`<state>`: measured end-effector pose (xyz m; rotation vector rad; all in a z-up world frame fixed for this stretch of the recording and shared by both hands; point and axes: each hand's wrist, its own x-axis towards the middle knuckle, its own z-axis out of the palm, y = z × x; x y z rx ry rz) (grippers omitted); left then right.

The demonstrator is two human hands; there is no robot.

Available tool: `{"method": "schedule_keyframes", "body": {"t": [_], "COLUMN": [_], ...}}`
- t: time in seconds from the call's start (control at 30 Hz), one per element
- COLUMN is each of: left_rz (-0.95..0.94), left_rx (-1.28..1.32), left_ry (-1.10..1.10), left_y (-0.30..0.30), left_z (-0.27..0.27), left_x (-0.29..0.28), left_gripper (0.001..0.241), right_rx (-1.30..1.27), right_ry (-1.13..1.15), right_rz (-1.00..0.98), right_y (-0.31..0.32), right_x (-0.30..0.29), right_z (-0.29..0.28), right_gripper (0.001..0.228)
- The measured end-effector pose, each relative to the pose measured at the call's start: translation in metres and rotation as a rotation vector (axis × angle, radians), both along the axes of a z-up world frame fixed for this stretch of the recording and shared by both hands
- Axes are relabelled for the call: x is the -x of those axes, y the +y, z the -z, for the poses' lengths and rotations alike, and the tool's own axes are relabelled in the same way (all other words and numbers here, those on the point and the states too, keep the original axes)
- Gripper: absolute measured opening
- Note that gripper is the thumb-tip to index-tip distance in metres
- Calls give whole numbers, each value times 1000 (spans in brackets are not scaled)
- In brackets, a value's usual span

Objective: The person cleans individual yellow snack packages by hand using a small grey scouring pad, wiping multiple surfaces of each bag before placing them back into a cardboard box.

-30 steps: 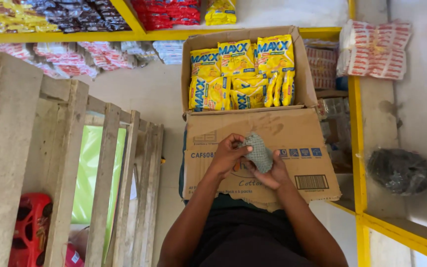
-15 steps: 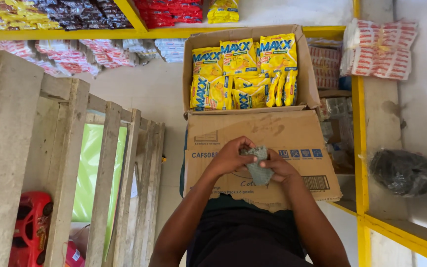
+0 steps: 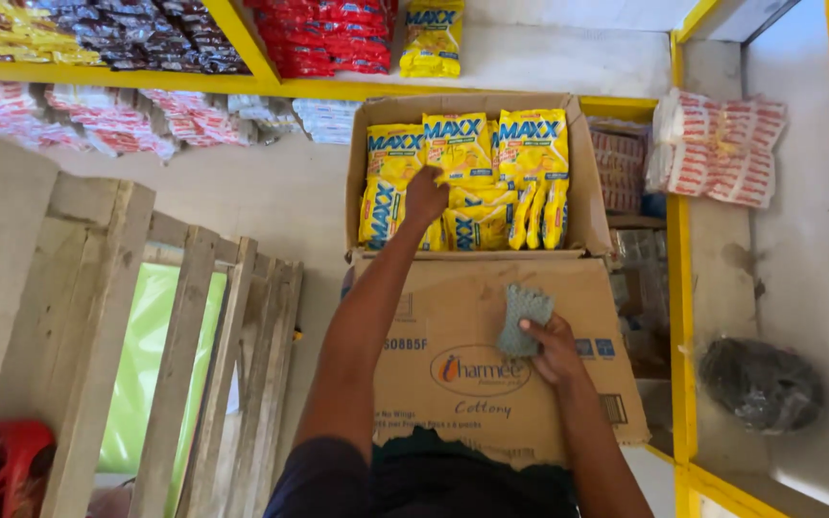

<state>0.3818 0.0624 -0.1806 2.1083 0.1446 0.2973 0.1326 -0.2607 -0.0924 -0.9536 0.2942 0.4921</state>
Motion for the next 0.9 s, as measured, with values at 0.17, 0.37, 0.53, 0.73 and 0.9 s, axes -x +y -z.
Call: {"method": "schedule_keyframes", "body": {"t": [0.17,0.37,0.53,0.73,0.9], "left_rz": [-243,-335,-182,-119,172], "left_rx": [-126,269,333,712,1365], "left_ry": [299,383,377,48,118], "left_y": [2,9,-6,-25,-4], "left_z": [-10,50,29,-21,-120], "left_x": [-68,-116,-114,-85,57], "left_gripper": [75,69,37,47,50], "right_rx": [-62,-145,-249,-275,-112], "right_ry": [-47,21,44,15,-3], "right_rz": [26,79,75,218,349], "right_y": [-9,-10,-16,-26,-34], "right_x": [1,-4,-7,-5,9], "right_z": [11,-11,-19,-2,-38], "right_gripper": [37,46,42,32,31]}}
